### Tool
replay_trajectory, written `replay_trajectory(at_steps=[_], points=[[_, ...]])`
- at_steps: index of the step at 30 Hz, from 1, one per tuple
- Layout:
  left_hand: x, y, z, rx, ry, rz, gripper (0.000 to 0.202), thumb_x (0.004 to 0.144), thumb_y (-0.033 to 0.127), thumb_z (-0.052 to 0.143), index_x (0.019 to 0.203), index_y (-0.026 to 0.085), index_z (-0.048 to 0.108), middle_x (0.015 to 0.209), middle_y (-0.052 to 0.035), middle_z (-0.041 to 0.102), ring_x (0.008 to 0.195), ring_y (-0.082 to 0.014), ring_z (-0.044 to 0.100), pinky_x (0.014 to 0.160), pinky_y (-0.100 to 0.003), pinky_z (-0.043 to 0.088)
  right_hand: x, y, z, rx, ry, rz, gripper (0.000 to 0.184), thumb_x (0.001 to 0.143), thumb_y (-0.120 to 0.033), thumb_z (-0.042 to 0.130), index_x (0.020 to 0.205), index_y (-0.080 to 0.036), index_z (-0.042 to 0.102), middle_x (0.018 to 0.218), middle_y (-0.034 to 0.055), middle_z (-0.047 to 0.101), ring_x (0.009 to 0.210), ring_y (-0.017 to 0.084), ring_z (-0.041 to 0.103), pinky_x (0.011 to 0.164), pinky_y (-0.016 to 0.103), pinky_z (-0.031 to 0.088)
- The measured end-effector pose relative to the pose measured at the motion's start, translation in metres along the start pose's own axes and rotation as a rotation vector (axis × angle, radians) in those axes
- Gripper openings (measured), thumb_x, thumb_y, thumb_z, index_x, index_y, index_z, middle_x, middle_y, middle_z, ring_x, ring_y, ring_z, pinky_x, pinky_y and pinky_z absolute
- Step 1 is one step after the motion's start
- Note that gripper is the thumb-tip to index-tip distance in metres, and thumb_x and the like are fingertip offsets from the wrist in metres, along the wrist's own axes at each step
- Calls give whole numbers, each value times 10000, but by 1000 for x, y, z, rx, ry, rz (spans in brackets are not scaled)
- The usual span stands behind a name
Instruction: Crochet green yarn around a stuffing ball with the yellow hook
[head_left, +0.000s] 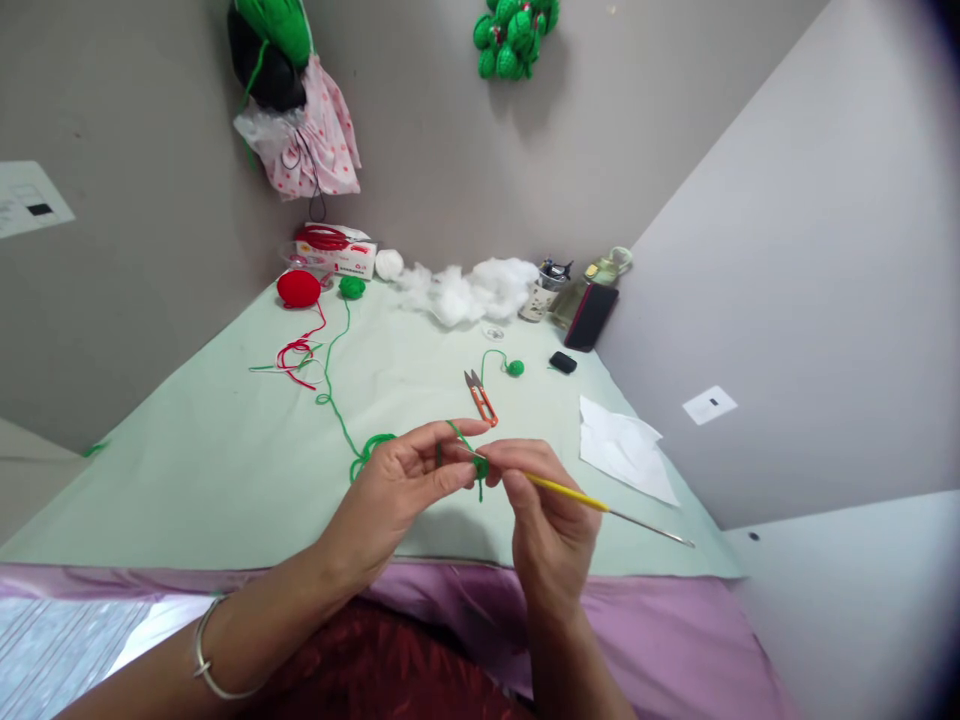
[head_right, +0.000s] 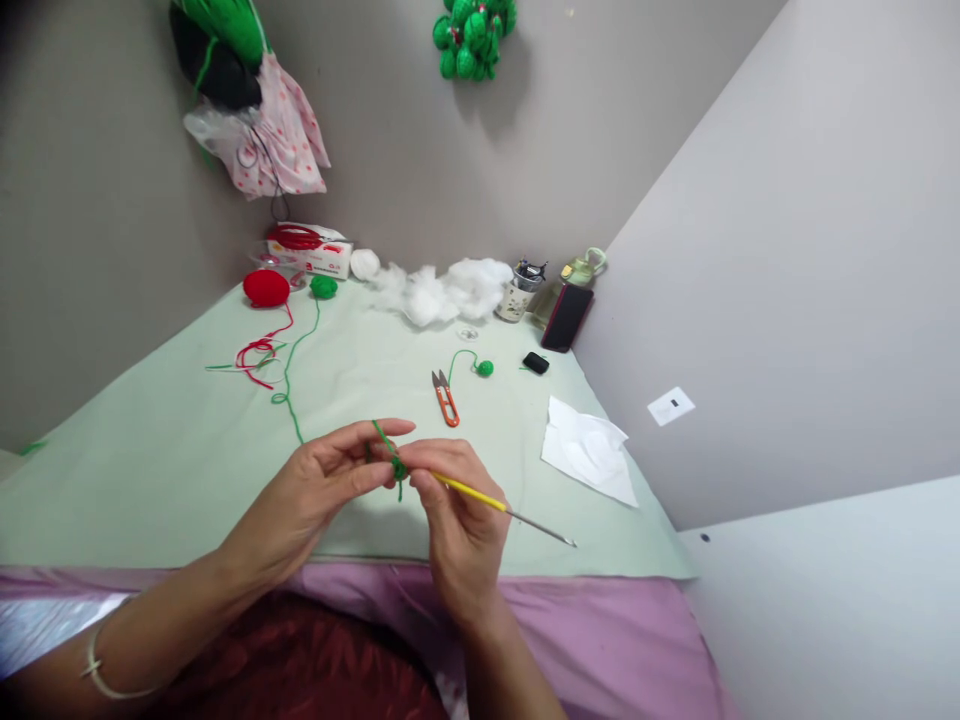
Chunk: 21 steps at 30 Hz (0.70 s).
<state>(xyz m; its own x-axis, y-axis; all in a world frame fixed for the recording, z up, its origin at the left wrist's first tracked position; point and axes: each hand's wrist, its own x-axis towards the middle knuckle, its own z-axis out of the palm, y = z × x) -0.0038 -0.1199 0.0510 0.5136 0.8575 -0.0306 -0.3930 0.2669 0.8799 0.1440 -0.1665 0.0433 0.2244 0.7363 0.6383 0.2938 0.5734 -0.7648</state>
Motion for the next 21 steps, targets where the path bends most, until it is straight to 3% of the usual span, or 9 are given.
replay_trajectory(at_steps=[6, 8, 10, 13, 16, 18, 21], points=[[2, 4, -4, -24, 4, -64, 295, 813, 274, 792, 1107, 262, 811, 860, 2, 608, 886, -154, 535, 899, -289, 412, 3, 5, -6, 246, 14, 168, 198, 1013, -245, 565, 928, -216, 742, 851, 38, 735, 646, 134, 646, 608, 293, 559], [1, 4, -5, -26, 15, -68, 292, 829, 280, 776, 1119, 272, 807, 869, 3, 598, 887, -151, 524, 896, -282, 401, 2, 3, -7, 224, 2, 178, 233, 1035, -241, 515, 947, -216, 729, 872, 42, 749, 656, 140, 671, 606, 294, 573], [0, 2, -4, 5, 46, -39, 298, 840, 283, 772, 1137, 291, 799, 867, 10, 584, 873, -145, 513, 869, -273, 396, -2, 2, -8, 64, -11, 86, 247, 1039, -187, 480, 1022, -231, 723, 912, 44, 755, 702, 150, 695, 650, 312, 593], [-2, 1, -2, 45, 111, 27, 335, 821, 274, 802, 1155, 290, 789, 846, 16, 580, 854, -143, 505, 846, -265, 398, -9, 3, -6, -280, -75, -218, 298, 985, -97, 538, 1175, -251, 708, 1021, 69, 760, 867, 186, 731, 751, 341, 614], [-2, 1, 1, -71, 89, -38, 441, 790, 296, 836, 1221, 261, 757, 831, 12, 610, 838, -146, 527, 859, -278, 417, -14, 8, -1, -508, -80, -451, 404, 927, -64, 627, 1261, -277, 704, 1128, 96, 741, 984, 220, 732, 782, 347, 624], [-1, 1, 1, -192, 21, -141, 485, 784, 316, 843, 1251, 234, 740, 845, -3, 639, 839, -149, 549, 873, -290, 429, -14, 9, 0, -494, -33, -418, 397, 933, -67, 622, 1247, -292, 714, 1115, 87, 731, 968, 213, 726, 767, 347, 622], [0, 0, 0, -267, -20, -188, 443, 805, 288, 827, 1236, 219, 749, 868, -7, 643, 836, -134, 548, 892, -284, 424, -9, 4, -1, -237, 54, -189, 278, 984, -103, 547, 1106, -267, 736, 942, 51, 721, 817, 185, 691, 711, 357, 595]])
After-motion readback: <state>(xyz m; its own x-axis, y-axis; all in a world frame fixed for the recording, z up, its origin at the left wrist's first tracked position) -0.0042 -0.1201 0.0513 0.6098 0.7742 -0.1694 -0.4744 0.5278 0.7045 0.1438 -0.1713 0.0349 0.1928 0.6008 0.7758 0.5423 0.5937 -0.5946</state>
